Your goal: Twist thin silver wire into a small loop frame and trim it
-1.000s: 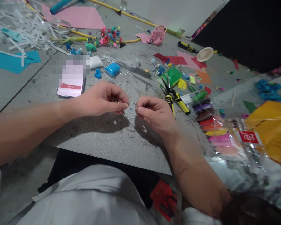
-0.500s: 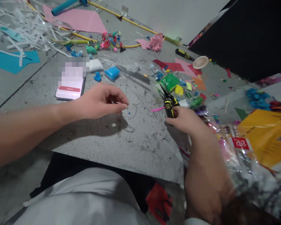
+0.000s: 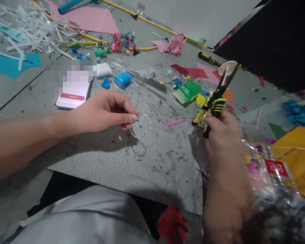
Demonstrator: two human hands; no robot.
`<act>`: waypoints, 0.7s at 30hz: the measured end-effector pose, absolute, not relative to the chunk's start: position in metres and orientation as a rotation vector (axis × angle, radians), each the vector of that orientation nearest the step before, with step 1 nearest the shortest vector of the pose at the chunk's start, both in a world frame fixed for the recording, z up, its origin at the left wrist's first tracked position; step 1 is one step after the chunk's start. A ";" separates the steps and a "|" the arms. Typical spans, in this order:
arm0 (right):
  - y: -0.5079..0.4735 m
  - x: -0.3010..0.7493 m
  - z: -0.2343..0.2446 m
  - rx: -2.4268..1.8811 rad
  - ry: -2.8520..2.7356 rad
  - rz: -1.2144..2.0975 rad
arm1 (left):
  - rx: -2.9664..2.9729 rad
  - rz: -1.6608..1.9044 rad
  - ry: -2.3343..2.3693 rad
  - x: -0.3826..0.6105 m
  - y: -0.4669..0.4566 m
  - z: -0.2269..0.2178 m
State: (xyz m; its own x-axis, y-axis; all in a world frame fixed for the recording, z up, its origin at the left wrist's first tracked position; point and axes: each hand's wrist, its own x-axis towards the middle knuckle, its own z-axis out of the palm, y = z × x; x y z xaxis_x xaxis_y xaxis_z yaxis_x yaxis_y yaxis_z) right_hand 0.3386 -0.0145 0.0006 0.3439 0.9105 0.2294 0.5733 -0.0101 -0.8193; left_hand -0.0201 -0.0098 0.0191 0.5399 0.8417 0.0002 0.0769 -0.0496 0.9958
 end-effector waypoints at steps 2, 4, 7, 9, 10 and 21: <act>-0.015 0.326 0.004 -1.439 -1.023 0.617 | 1.505 0.763 0.834 -0.020 -0.010 0.020; -0.020 0.313 0.012 -1.249 -0.906 0.842 | 1.500 0.778 0.839 -0.020 -0.010 0.021; -0.032 0.299 0.024 -1.052 -0.947 1.126 | 1.504 0.809 0.838 -0.021 -0.010 0.022; -0.039 0.295 0.031 -1.000 -0.997 1.228 | 1.521 0.824 0.837 -0.021 -0.009 0.022; -0.043 0.295 0.033 -1.007 -1.030 1.251 | 1.534 0.826 0.837 -0.021 -0.009 0.022; -0.053 0.326 0.036 -1.733 -1.946 0.407 | 1.533 0.880 0.809 -0.023 -0.005 0.021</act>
State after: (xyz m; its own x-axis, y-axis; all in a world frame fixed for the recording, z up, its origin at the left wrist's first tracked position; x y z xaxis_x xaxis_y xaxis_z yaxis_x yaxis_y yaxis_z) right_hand 0.3256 -0.0532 0.0359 -0.0653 0.9839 0.1661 0.8349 0.1451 -0.5310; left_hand -0.0228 -0.0047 0.0207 0.4839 0.8695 0.0994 0.0261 -0.1279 0.9914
